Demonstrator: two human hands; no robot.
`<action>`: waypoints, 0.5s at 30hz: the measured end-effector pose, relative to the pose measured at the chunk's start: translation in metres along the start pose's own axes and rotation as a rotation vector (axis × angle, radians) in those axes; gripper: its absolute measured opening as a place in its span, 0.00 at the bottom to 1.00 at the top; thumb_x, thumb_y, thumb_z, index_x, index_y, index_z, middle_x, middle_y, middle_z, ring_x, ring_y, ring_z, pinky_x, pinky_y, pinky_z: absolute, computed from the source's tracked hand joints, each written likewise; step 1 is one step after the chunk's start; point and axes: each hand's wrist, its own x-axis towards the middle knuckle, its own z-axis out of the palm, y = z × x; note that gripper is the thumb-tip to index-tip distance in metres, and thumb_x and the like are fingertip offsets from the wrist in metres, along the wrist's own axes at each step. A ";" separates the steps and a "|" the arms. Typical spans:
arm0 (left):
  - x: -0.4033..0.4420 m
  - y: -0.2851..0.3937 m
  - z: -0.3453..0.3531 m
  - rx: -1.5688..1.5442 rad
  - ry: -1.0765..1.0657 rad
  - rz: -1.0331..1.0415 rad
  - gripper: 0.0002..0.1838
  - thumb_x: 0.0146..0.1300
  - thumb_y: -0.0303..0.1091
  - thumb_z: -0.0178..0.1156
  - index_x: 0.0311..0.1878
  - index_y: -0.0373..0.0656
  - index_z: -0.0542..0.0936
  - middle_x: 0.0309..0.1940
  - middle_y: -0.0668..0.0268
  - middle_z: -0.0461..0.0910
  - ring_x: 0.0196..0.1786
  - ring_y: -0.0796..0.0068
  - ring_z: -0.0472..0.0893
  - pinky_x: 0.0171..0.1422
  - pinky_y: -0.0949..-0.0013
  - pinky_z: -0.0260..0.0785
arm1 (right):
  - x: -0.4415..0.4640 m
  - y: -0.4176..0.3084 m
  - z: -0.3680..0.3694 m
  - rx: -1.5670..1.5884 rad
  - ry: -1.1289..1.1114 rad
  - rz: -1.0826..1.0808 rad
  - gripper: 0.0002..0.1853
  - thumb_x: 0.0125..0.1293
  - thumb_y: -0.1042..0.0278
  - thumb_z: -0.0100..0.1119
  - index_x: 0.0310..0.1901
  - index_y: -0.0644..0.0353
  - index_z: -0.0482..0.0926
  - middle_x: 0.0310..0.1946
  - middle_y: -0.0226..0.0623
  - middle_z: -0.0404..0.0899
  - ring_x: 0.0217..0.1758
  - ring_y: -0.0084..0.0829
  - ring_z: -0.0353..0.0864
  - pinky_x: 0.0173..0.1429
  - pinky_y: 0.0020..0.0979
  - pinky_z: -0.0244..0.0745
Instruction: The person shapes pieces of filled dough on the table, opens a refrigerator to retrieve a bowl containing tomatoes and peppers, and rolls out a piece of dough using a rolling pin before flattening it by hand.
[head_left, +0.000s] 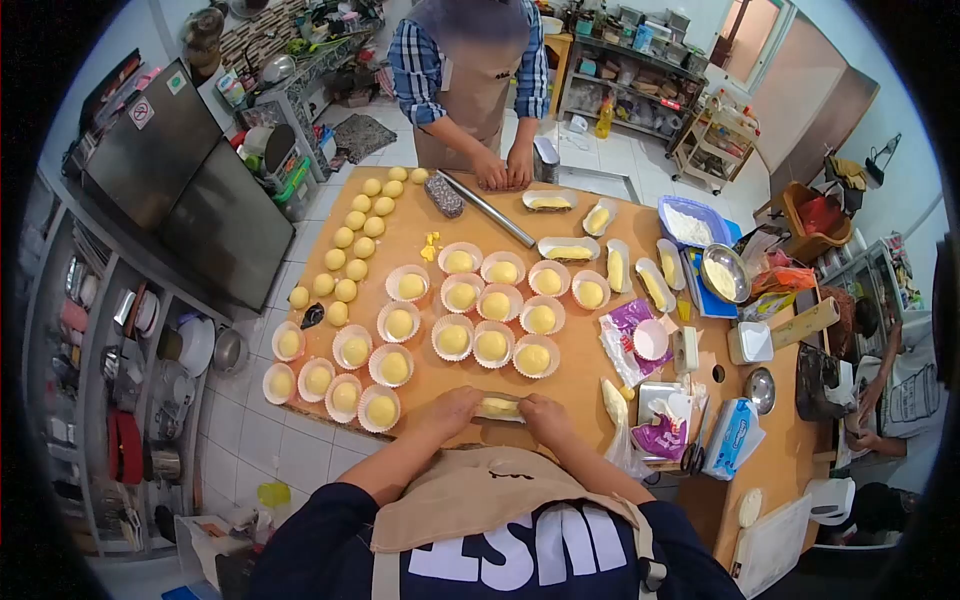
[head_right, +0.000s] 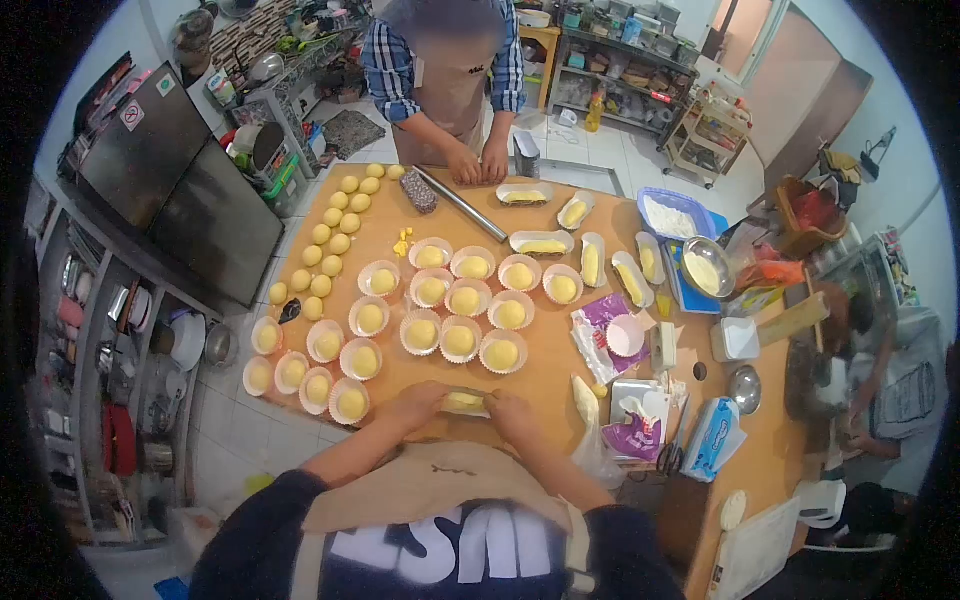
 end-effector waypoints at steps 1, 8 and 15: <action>0.001 -0.002 -0.001 0.032 -0.050 -0.015 0.06 0.62 0.29 0.52 0.41 0.41 0.75 0.38 0.51 0.77 0.44 0.50 0.79 0.48 0.54 0.72 | 0.000 -0.001 -0.002 -0.003 -0.003 0.005 0.08 0.54 0.70 0.61 0.37 0.57 0.79 0.35 0.37 0.79 0.38 0.42 0.82 0.39 0.41 0.78; 0.000 -0.011 -0.002 0.051 -0.016 0.078 0.09 0.59 0.28 0.52 0.42 0.40 0.76 0.38 0.52 0.77 0.44 0.51 0.79 0.48 0.54 0.73 | -0.003 0.005 -0.003 0.020 0.066 0.034 0.07 0.55 0.67 0.62 0.36 0.55 0.81 0.33 0.36 0.79 0.37 0.40 0.82 0.40 0.40 0.78; 0.014 0.025 -0.012 0.171 -0.113 -0.073 0.08 0.60 0.32 0.55 0.40 0.45 0.81 0.36 0.59 0.78 0.43 0.56 0.81 0.45 0.55 0.75 | 0.006 -0.016 -0.016 0.006 0.078 0.001 0.07 0.56 0.64 0.63 0.34 0.55 0.82 0.30 0.36 0.78 0.35 0.40 0.82 0.38 0.40 0.77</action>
